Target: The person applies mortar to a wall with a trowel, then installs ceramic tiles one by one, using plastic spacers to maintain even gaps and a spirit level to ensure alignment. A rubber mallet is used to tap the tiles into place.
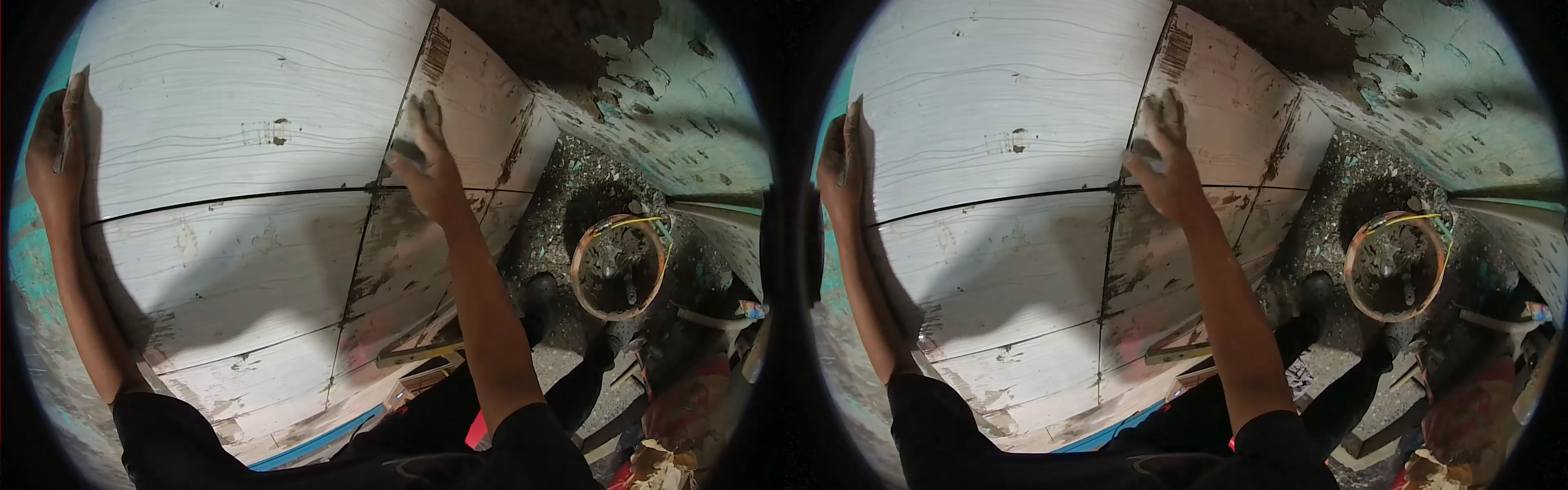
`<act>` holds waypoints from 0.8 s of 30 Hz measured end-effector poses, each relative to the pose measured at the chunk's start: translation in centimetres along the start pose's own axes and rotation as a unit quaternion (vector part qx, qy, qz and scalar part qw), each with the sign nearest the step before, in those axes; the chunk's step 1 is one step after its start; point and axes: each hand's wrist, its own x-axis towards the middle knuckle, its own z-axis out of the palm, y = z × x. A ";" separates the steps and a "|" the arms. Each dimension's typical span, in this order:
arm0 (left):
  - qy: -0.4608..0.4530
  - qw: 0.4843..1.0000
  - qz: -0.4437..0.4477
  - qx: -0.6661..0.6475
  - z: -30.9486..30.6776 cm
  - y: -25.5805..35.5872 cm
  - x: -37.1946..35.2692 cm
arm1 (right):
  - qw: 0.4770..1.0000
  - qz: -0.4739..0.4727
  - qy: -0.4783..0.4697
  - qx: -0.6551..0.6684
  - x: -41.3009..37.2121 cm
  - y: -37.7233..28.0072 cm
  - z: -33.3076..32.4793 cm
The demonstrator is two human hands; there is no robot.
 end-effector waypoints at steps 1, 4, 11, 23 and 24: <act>0.020 1.000 0.001 0.013 0.2 0.1 -0.1 | 0.997 -0.035 0.061 -0.025 -0.5 0.1 -0.1; 0.014 0.999 0.002 0.029 0.7 -1.1 0.1 | 0.995 -0.018 0.081 -0.057 -2.8 -0.9 -0.4; 0.028 0.994 0.099 0.041 2.0 -4.4 1.2 | 0.995 -0.001 0.092 -0.049 -3.1 0.3 1.3; -0.086 0.996 -0.024 0.001 -4.4 5.3 0.9 | 0.996 0.029 0.075 -0.043 -2.9 0.6 0.9; -0.093 0.992 -0.083 0.003 -4.8 6.2 1.1 | 0.995 0.045 0.074 -0.048 -2.7 0.2 1.1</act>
